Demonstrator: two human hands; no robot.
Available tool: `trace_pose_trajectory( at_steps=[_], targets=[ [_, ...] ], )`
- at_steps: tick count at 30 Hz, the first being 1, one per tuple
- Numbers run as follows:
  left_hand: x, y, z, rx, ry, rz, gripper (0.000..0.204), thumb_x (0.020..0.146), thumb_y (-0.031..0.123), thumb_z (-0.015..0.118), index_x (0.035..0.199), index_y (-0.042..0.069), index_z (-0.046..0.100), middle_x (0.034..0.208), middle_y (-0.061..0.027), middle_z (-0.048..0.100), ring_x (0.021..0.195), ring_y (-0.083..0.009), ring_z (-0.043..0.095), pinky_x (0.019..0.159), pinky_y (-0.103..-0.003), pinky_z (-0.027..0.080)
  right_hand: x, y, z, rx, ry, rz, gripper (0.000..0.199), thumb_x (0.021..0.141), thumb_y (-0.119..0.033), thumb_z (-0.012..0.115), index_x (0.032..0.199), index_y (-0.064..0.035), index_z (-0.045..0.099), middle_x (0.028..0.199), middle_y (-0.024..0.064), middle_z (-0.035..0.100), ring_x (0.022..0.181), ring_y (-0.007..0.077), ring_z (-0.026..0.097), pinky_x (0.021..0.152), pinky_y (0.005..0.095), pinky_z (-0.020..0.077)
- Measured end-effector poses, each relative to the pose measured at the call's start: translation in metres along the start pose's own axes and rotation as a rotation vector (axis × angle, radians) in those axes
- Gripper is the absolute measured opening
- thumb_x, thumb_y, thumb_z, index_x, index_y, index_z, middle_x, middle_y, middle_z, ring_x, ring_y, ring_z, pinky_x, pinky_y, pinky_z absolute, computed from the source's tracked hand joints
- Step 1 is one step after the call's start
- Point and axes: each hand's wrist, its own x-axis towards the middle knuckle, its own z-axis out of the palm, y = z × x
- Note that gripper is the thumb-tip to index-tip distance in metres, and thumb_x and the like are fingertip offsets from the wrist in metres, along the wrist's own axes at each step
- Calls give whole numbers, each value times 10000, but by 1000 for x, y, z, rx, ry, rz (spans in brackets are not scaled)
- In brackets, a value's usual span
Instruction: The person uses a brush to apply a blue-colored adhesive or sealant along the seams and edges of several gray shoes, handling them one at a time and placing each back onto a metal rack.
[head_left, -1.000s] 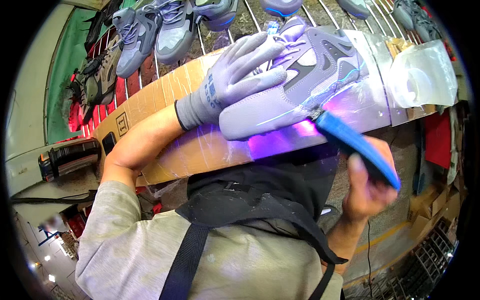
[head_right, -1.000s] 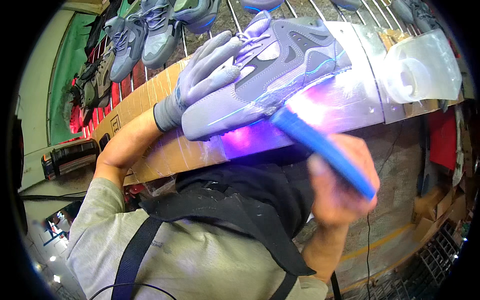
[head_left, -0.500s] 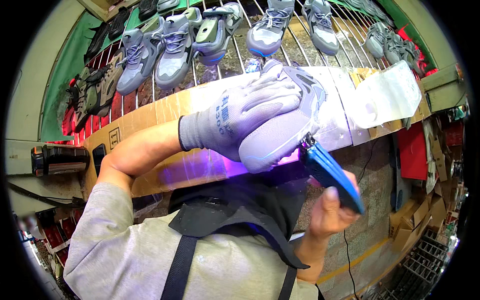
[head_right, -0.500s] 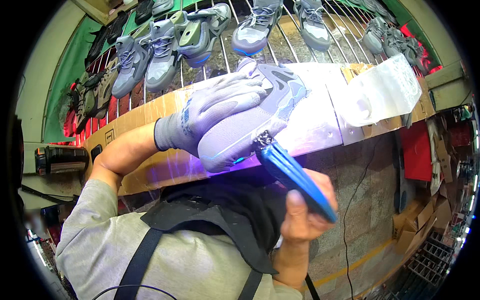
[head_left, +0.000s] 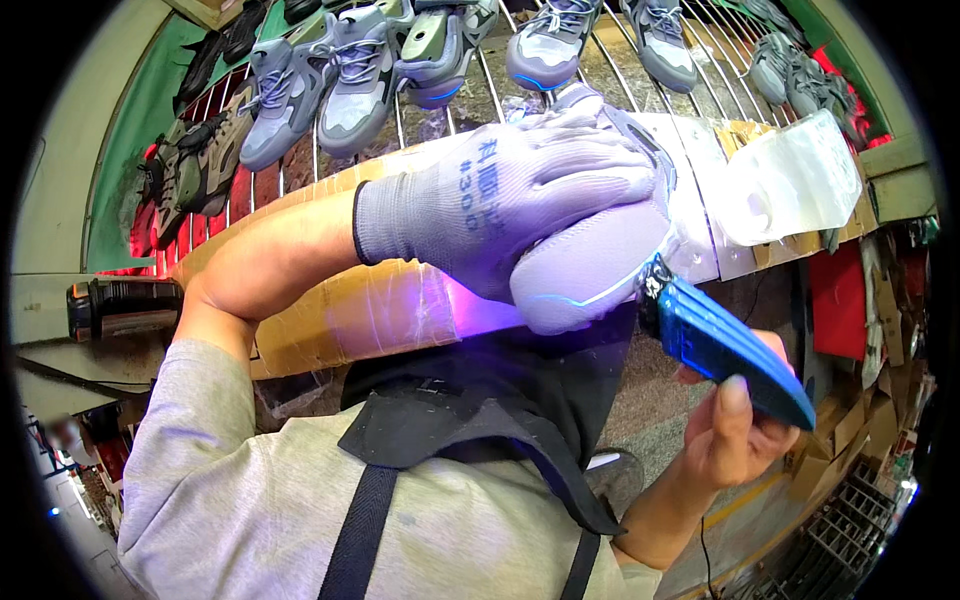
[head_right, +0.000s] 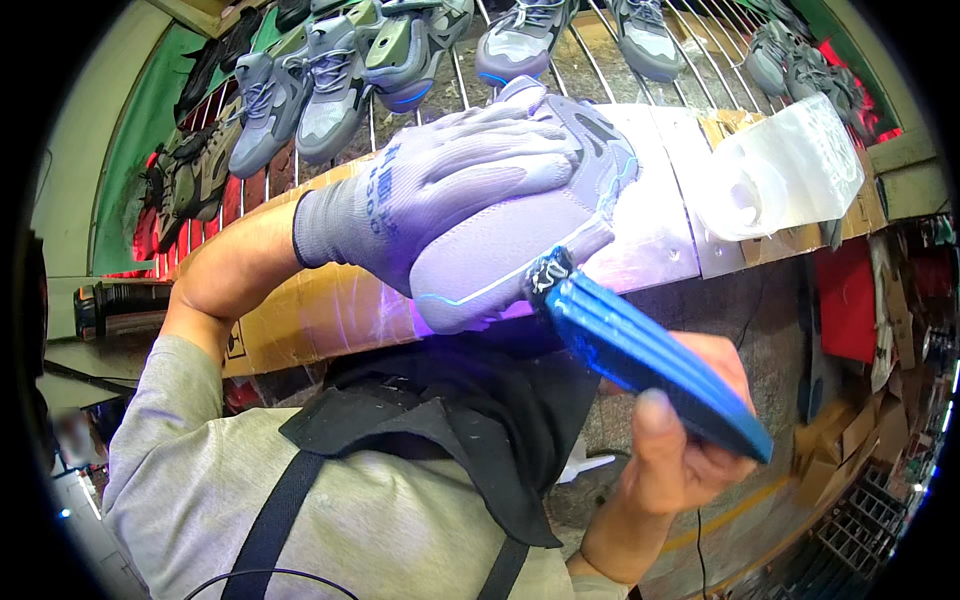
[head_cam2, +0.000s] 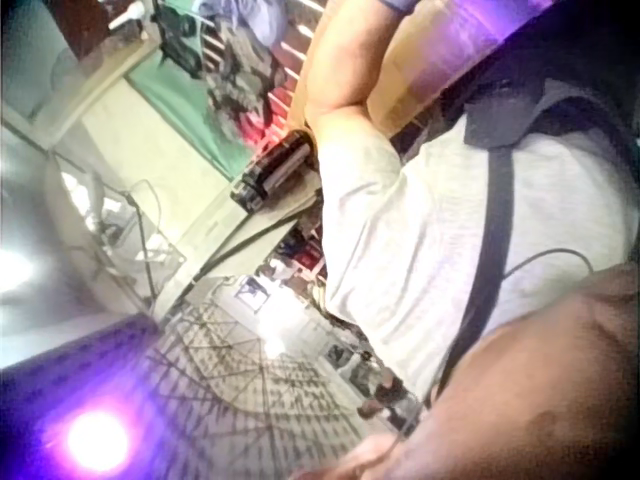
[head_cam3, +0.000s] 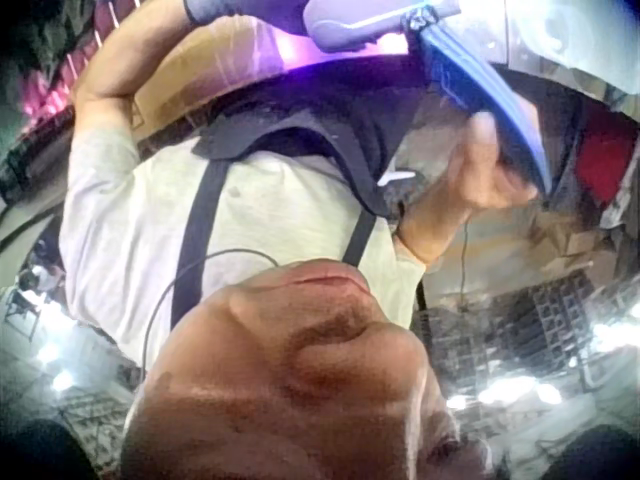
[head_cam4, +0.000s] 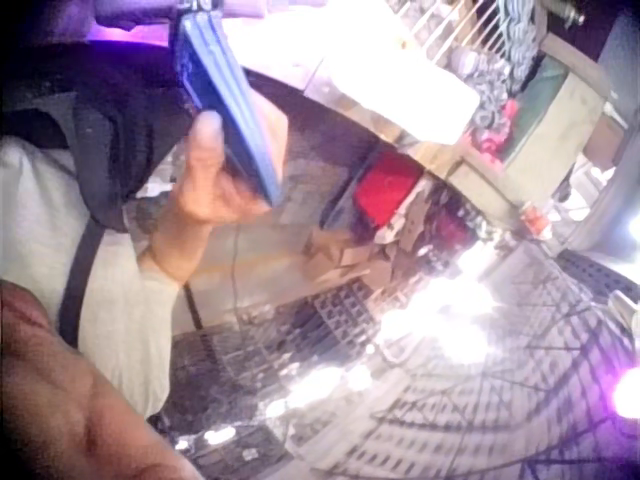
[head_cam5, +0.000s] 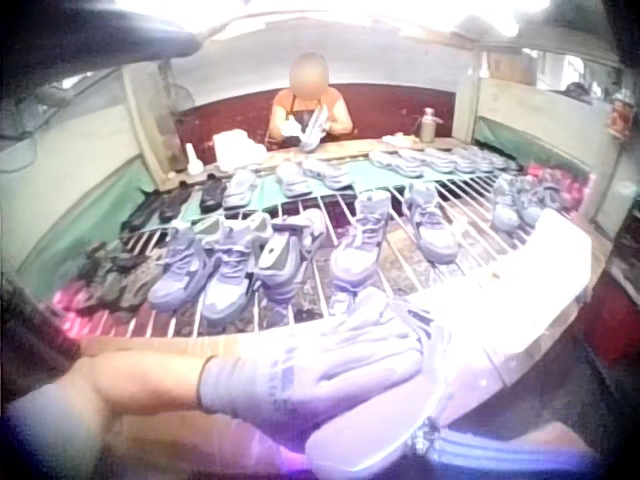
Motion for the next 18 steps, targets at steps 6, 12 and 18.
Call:
trace_pose_trajectory(
  at_steps=[6,12,18],
  targets=[
    [8,1,-7,-27,-24,-5,805,648,266,891,1315,-6,533,1202,-198,623,1151,-416,601,962,-513,475,-26,-27,7,-481,-27,-172,383,929,-383,739,1077,-37,670,925,167,682,783,264,680,668,348,544],
    [19,7,-3,-20,-46,-106,825,637,315,888,1328,35,534,1204,-201,627,1138,-381,616,948,-487,471,-37,-45,6,-863,-140,-489,370,1009,-331,650,1185,-7,625,1016,201,669,873,256,666,718,336,554],
    [41,13,-5,121,-196,-165,680,596,298,871,1173,83,582,1047,-115,660,1051,-330,679,850,-483,533,-27,-81,6,-998,-245,-477,317,1015,-241,637,1207,10,616,1044,210,673,923,303,694,765,388,587]
  ],
)
